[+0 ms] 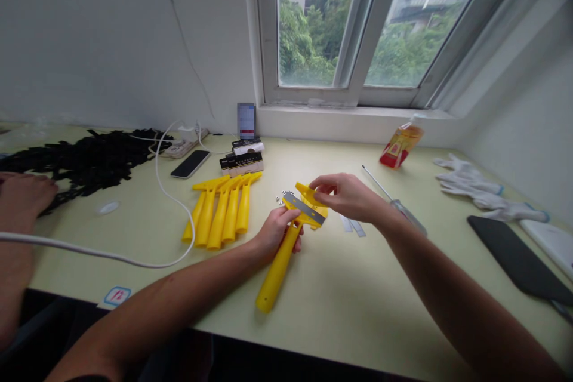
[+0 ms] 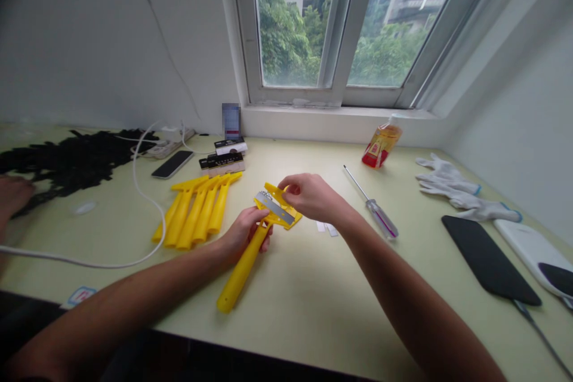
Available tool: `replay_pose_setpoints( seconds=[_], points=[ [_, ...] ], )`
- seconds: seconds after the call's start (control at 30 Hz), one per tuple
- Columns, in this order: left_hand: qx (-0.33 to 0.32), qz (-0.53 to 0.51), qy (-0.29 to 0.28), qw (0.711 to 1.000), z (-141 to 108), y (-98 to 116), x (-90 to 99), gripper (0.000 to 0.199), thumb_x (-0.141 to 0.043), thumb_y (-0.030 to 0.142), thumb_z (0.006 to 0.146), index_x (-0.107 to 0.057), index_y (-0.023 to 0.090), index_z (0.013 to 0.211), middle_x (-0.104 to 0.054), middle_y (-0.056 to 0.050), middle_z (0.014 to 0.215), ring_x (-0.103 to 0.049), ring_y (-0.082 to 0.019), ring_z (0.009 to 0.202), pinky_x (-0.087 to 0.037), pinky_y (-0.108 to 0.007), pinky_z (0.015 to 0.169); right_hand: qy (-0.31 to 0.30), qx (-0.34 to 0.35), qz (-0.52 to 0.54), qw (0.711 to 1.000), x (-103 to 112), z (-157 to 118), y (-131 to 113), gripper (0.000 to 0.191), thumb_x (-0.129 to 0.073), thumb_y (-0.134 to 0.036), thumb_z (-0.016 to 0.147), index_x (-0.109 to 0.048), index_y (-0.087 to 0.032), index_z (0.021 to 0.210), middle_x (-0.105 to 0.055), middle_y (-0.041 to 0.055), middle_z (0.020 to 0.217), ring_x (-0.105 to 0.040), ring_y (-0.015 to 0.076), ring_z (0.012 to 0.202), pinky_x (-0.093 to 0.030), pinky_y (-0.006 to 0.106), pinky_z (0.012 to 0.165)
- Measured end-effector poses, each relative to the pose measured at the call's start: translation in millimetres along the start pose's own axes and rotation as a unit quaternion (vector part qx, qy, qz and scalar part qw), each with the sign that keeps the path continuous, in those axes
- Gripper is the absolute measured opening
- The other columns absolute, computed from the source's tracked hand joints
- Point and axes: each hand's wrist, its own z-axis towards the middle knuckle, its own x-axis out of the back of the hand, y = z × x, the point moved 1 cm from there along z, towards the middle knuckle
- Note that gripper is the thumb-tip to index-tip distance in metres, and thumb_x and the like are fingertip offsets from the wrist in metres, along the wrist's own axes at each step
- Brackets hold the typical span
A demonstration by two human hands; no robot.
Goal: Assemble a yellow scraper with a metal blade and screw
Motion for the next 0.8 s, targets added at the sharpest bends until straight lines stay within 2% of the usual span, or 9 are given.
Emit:
replay_pose_setpoints(
  seconds=[0.1,0.23,0.43,0.67,0.8],
  points=[
    [-0.004,-0.001,-0.004,1.0,0,-2,0.5,0.031,-0.06,0.045,0.078,-0.05,0.018,0.09,-0.058,0.002,0.064,-0.054,-0.014,0.038,-0.04,-0.023,0.034,-0.019,0.001,-0.013,1.0,-10,0,-1,0.023,-0.059,-0.025,0.082,-0.075,-0.022,0.098,-0.074,0.0019,0.079,-0.066,0.0144,0.067,-0.047,0.024,0.059],
    [-0.008,-0.011,-0.012,1.0,2,-5,3.0,0.03,-0.057,0.045,0.08,-0.05,0.018,0.091,-0.059,0.001,0.066,-0.055,-0.014,0.039,-0.039,-0.024,0.034,-0.015,0.008,0.031,0.999,-24,3,6,0.021,-0.063,-0.028,0.08,-0.073,-0.024,0.098,-0.075,0.0004,0.079,-0.067,0.0156,0.067,-0.048,0.024,0.055],
    [0.008,-0.027,-0.019,0.999,4,-8,5.2,0.041,-0.053,0.057,0.082,-0.053,0.016,0.085,-0.057,0.0,0.067,-0.055,-0.013,0.041,-0.04,-0.024,0.036,-0.028,0.004,0.081,0.996,-34,2,7,0.015,-0.062,-0.035,0.083,-0.07,-0.024,0.09,-0.074,0.0009,0.079,-0.066,0.0151,0.059,-0.047,0.024,0.048],
    [-0.062,0.003,-0.018,0.998,0,-5,-0.6,0.045,-0.062,0.06,0.081,-0.048,0.017,0.076,-0.055,0.001,0.056,-0.051,-0.012,0.038,-0.037,-0.022,0.036,0.007,0.022,-0.03,0.999,-33,2,-2,0.013,-0.063,-0.035,0.081,-0.067,-0.023,0.078,-0.071,0.0001,0.077,-0.063,0.0141,0.067,-0.042,0.024,0.058],
    [-0.095,0.01,-0.015,0.995,-4,-5,-0.8,0.048,-0.065,0.06,0.08,-0.044,0.018,0.071,-0.053,0.002,0.053,-0.049,-0.01,0.037,-0.032,-0.021,0.036,0.015,0.01,-0.082,0.996,-34,4,2,0.018,-0.065,-0.039,0.078,-0.06,-0.023,0.074,-0.063,-0.0012,0.069,-0.055,0.0134,0.061,-0.036,0.025,0.054]
  ],
)
